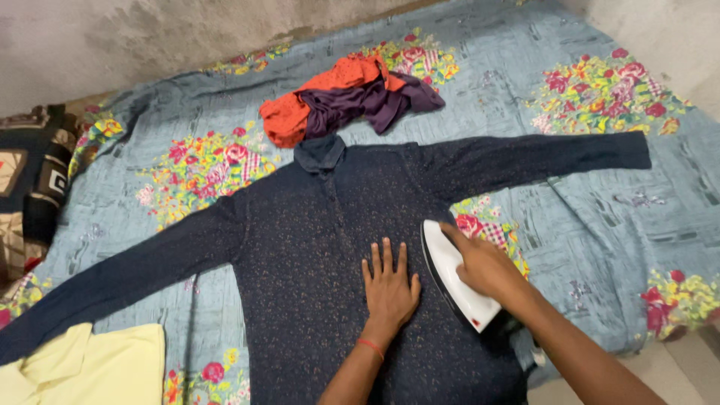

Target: The person irons a dark blue patterned shirt laid out on a bed, smoothing the fabric and moving the iron across the body and sleeves. After finishing, the person folds the shirt and places it on a stack, then picks up a purple shirt to begin ironing.

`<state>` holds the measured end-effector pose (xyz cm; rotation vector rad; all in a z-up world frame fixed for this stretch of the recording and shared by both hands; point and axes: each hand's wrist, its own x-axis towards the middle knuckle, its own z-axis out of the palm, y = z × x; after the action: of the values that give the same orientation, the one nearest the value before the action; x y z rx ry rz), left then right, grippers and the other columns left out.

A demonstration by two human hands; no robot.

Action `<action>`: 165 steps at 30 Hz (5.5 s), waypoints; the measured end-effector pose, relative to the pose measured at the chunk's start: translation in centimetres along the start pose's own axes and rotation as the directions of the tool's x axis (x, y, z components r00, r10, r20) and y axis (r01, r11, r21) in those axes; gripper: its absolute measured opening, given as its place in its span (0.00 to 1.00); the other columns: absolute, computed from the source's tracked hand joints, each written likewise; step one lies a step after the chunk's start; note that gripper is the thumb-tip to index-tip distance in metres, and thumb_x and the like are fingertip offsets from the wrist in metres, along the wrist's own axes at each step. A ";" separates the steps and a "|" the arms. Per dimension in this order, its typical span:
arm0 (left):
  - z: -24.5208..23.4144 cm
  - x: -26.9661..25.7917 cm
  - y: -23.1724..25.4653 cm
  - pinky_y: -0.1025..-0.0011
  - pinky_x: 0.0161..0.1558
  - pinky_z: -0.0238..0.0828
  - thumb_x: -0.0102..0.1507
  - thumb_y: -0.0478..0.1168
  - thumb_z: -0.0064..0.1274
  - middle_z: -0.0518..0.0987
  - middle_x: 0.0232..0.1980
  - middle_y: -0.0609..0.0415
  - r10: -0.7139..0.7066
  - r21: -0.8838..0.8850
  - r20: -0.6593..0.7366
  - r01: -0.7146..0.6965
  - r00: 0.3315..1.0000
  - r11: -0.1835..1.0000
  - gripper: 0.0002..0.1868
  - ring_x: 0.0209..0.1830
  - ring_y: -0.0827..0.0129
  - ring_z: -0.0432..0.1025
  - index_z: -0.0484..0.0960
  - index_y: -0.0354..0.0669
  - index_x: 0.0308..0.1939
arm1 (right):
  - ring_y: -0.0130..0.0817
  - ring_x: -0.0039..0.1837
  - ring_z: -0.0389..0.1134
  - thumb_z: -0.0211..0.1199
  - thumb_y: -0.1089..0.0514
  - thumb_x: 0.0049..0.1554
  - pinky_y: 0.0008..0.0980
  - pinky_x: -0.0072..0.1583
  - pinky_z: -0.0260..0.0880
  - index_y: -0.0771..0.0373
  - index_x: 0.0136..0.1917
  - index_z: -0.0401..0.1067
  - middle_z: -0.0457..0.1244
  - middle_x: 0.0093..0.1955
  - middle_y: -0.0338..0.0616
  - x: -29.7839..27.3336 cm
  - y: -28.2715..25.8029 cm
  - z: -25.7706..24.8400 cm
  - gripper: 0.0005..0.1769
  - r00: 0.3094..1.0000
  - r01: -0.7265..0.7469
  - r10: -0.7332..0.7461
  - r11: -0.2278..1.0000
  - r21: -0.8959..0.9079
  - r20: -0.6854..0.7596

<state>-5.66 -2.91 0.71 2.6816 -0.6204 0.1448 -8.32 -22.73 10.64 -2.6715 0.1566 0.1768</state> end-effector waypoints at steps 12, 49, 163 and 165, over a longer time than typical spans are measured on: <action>-1.9 -5.3 -1.0 0.41 0.74 0.37 0.65 0.53 0.45 0.52 0.80 0.38 0.007 0.010 0.098 -0.008 0.995 1.000 0.37 0.81 0.43 0.43 0.61 0.44 0.76 | 0.62 0.52 0.71 0.58 0.66 0.44 0.56 0.58 0.69 0.49 0.78 0.51 0.69 0.47 0.62 -4.2 -2.0 1.1 0.50 0.990 0.130 -0.131 0.991 0.018 0.054; -2.5 -10.1 -1.1 0.43 0.73 0.41 0.64 0.43 0.46 0.56 0.79 0.36 -0.028 -0.004 -0.010 0.028 1.000 1.000 0.33 0.81 0.45 0.47 0.65 0.30 0.71 | 0.70 0.55 0.69 0.55 0.66 0.50 0.57 0.60 0.70 0.40 0.83 0.42 0.61 0.59 0.72 -9.2 -6.4 4.6 0.52 0.992 0.000 0.014 0.994 -0.109 0.128; -8.9 -20.3 -10.8 0.44 0.71 0.47 0.64 0.53 0.49 0.59 0.77 0.37 -0.245 0.096 -0.153 0.261 0.957 0.961 0.35 0.77 0.45 0.52 0.65 0.45 0.74 | 0.62 0.51 0.70 0.58 0.62 0.53 0.53 0.55 0.73 0.43 0.83 0.42 0.61 0.57 0.64 -12.5 -18.4 8.8 0.49 0.941 0.160 -0.191 0.978 0.130 0.278; -9.4 -20.9 -11.5 0.44 0.70 0.48 0.64 0.53 0.49 0.58 0.78 0.37 -0.258 0.102 -0.152 0.275 0.954 0.956 0.36 0.78 0.45 0.52 0.65 0.45 0.74 | 0.63 0.52 0.70 0.58 0.61 0.53 0.53 0.55 0.72 0.44 0.82 0.43 0.61 0.57 0.64 -14.0 -18.4 9.7 0.49 0.931 0.215 -0.246 0.966 0.141 0.269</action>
<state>-19.42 18.67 1.63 2.8110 -0.2087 0.2983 -20.48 -0.90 12.08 -2.4959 -0.2324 0.4592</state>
